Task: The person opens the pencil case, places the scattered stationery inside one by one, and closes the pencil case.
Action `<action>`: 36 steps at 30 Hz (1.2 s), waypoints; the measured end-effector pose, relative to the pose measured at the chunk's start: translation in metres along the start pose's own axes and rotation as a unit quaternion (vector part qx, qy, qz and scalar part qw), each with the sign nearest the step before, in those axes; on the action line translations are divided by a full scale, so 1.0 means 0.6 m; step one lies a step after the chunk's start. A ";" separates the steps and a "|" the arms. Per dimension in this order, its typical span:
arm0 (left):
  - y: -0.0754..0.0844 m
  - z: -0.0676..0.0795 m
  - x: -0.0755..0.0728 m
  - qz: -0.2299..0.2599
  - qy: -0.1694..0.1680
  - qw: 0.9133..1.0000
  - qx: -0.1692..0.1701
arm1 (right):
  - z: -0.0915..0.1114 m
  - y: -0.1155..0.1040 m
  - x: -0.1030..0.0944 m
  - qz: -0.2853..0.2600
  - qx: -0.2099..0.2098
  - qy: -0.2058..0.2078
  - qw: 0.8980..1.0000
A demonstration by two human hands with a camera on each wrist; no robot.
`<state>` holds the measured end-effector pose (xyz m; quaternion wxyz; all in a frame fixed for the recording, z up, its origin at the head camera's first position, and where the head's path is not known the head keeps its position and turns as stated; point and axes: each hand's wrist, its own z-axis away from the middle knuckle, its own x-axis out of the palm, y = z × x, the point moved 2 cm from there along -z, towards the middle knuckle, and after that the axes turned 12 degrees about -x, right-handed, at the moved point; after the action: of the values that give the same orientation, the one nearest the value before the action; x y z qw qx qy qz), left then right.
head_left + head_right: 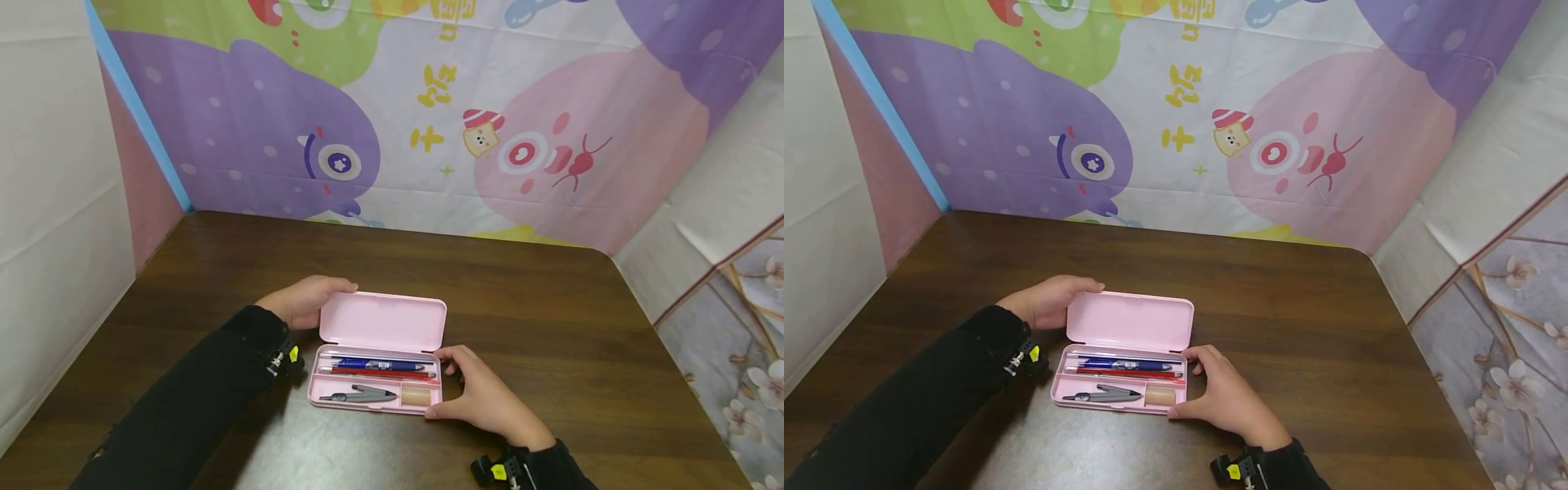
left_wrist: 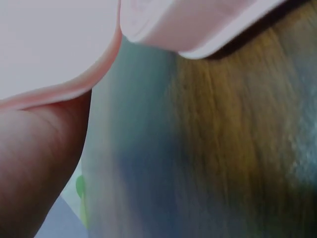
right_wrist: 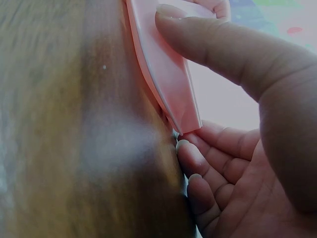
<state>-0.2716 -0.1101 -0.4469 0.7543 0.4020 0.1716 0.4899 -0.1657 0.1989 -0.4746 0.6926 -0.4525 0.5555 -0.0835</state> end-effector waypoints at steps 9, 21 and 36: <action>0.006 0.018 0.005 -0.084 -0.024 0.996 0.024 | 0.000 -0.005 -0.002 -0.006 0.004 0.003 1.000; 0.006 0.058 0.022 -0.282 0.068 0.954 0.078 | 0.000 -0.003 0.001 -0.010 0.003 0.005 1.000; -0.017 0.083 0.043 -0.326 0.104 0.932 0.120 | -0.001 -0.006 0.001 0.005 -0.004 0.015 1.000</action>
<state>-0.2210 -0.1112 -0.4205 0.7965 0.3588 0.4280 0.2318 -0.1645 0.1966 -0.4724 0.6830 -0.4510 0.5684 -0.0845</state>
